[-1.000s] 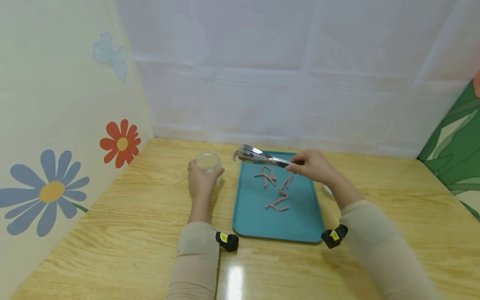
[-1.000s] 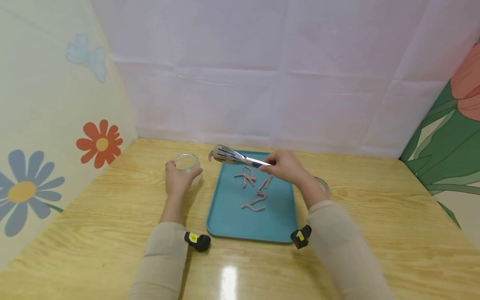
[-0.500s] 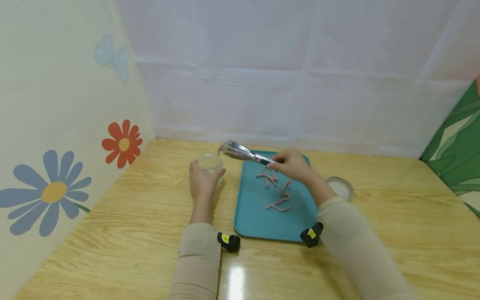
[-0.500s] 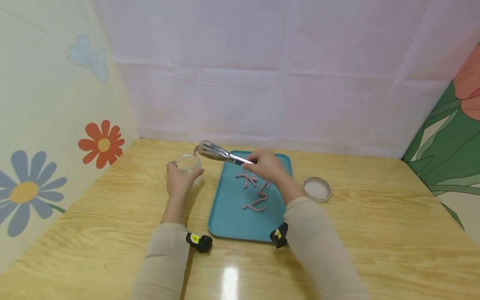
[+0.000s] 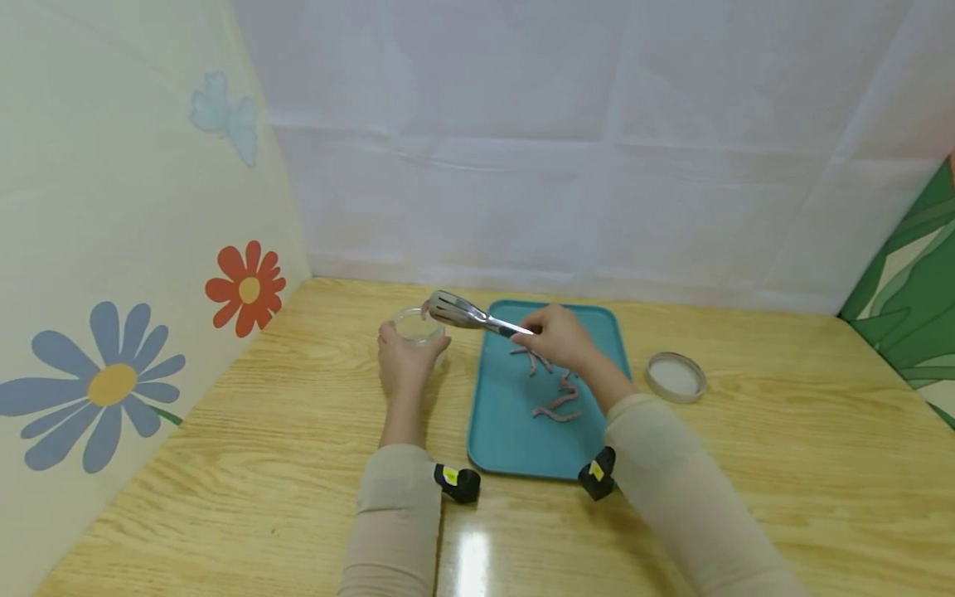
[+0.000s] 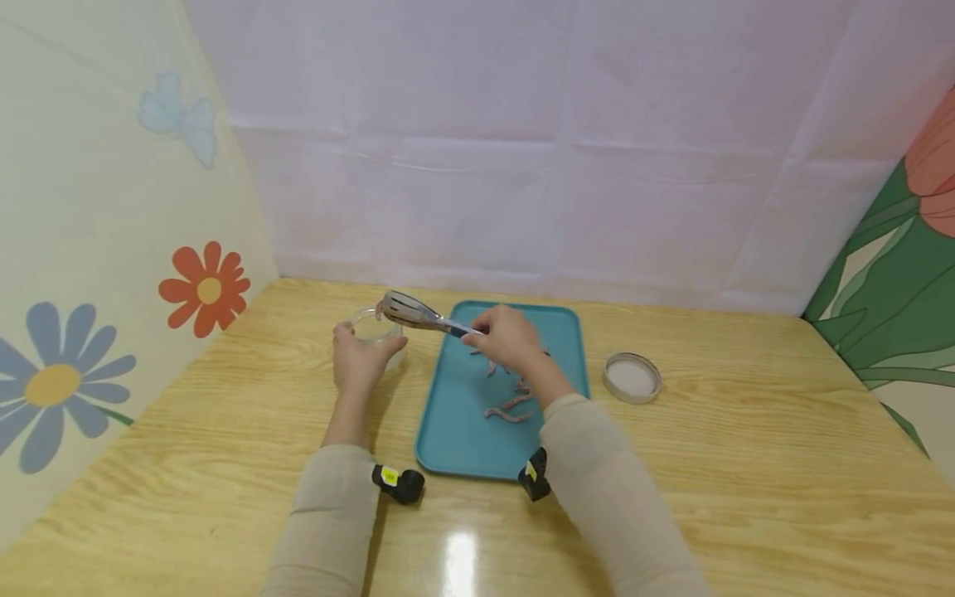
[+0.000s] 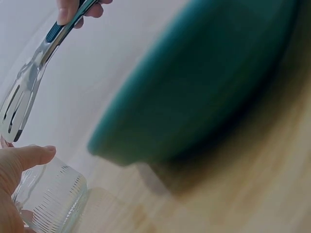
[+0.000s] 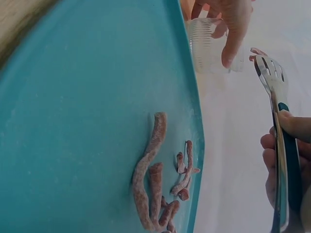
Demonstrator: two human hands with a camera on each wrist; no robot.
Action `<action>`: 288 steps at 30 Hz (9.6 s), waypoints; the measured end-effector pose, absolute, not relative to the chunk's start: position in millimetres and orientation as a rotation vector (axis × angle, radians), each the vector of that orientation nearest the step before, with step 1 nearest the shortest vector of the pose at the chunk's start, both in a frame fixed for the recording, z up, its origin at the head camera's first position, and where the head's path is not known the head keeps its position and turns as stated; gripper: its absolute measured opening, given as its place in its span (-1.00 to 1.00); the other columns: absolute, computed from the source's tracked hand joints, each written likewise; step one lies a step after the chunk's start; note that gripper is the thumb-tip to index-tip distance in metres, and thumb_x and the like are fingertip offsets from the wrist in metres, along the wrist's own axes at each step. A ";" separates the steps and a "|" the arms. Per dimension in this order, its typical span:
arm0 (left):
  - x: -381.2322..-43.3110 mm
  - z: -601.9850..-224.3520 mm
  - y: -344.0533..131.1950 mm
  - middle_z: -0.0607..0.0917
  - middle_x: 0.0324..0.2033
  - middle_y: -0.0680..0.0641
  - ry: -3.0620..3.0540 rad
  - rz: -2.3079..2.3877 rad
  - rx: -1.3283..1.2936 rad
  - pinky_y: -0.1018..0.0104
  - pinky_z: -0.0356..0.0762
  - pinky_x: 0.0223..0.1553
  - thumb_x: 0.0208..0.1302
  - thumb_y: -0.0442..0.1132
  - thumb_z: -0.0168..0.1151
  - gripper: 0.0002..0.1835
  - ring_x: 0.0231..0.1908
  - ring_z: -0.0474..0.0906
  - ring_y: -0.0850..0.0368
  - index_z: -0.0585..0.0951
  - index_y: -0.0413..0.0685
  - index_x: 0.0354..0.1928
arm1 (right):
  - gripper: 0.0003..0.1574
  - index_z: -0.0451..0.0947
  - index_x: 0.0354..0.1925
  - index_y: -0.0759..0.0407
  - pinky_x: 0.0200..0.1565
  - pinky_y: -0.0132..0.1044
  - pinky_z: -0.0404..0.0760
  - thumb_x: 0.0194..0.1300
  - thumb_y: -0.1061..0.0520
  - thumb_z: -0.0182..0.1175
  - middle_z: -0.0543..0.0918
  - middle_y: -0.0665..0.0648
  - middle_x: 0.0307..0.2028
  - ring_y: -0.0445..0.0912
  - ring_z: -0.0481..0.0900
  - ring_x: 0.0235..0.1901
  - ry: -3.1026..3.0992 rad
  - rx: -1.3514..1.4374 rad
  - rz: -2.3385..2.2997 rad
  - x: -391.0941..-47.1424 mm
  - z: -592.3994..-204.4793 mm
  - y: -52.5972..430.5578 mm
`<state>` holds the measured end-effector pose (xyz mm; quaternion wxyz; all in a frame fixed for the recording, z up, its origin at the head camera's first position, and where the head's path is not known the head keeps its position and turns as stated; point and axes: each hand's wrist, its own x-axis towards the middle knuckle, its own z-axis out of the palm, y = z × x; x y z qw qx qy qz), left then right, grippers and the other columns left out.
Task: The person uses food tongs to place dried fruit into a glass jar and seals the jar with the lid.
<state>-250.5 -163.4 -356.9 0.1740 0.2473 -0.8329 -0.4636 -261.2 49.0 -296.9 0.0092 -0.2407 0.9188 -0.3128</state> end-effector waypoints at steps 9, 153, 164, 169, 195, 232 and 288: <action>-251.1 -357.1 -163.7 0.29 0.07 -0.26 -2.358 -1.301 0.677 -0.04 0.27 -0.07 -0.30 0.08 0.39 0.00 0.02 0.25 -0.19 0.10 -0.16 0.18 | -0.75 0.61 -0.39 0.16 -0.59 -0.32 0.28 0.15 0.02 0.11 0.56 0.09 -0.54 -0.13 0.33 -0.62 2.894 -0.719 -0.920 -259.8 -300.6 41.4; -252.2 -362.6 -166.7 0.19 0.16 -0.23 -2.264 -1.506 0.566 -0.04 0.10 0.07 -0.23 -0.06 0.41 0.00 0.13 0.09 -0.18 0.04 -0.09 0.25 | -0.82 0.58 -0.36 0.17 -0.65 -0.32 0.30 0.12 0.09 0.15 0.53 0.03 -0.52 -0.16 0.34 -0.66 3.029 -0.598 -0.393 -233.3 -302.6 149.4; -250.6 -361.7 -165.9 0.21 0.15 -0.23 -2.259 -1.504 0.555 -0.04 0.13 0.05 -0.23 -0.04 0.40 -0.01 0.11 0.12 -0.18 0.06 -0.09 0.24 | -0.68 0.56 -0.21 0.22 -0.56 -0.26 0.39 0.15 0.03 0.11 0.57 0.14 -0.32 -0.13 0.43 -0.54 3.043 -0.546 -0.449 -233.4 -300.3 161.5; -250.6 -361.8 -166.3 0.20 0.15 -0.24 -2.263 -1.505 0.555 -0.05 0.12 0.05 -0.23 -0.05 0.40 -0.01 0.12 0.11 -0.19 0.05 -0.09 0.25 | -0.70 0.56 -0.23 0.21 -0.56 -0.27 0.36 0.15 0.04 0.11 0.57 0.12 -0.36 -0.13 0.40 -0.56 3.055 -0.545 -0.466 -233.6 -296.5 162.7; -251.3 -361.1 -166.4 0.19 0.16 -0.23 -2.280 -1.507 0.580 -0.06 0.11 0.05 -0.22 -0.04 0.39 0.00 0.13 0.10 -0.19 0.03 -0.08 0.26 | -0.77 0.54 -0.36 0.37 -0.50 -0.17 0.47 0.16 0.17 0.10 0.54 0.19 -0.57 0.06 0.47 -0.53 2.815 -0.537 -0.993 -239.4 -297.8 181.2; -249.1 -358.9 -165.5 0.16 0.17 -0.22 -2.286 -1.527 0.566 -0.07 0.12 0.05 -0.21 -0.03 0.39 0.01 0.13 0.09 -0.19 0.01 -0.07 0.27 | -0.79 0.59 -0.40 0.27 -0.66 -0.33 0.19 0.13 0.13 0.14 0.43 0.10 -0.69 -0.17 0.15 -0.73 2.782 -0.659 -0.774 -240.7 -307.0 155.2; -251.1 -361.6 -165.5 0.19 0.15 -0.24 -2.274 -1.494 0.555 -0.03 0.11 0.07 -0.21 -0.05 0.39 0.00 0.13 0.10 -0.18 0.03 -0.12 0.26 | -0.81 0.55 -0.53 0.19 -0.70 -0.34 0.18 0.13 0.13 0.13 0.36 0.00 -0.75 -0.18 0.18 -0.77 2.978 -0.663 -0.592 -231.3 -310.8 155.0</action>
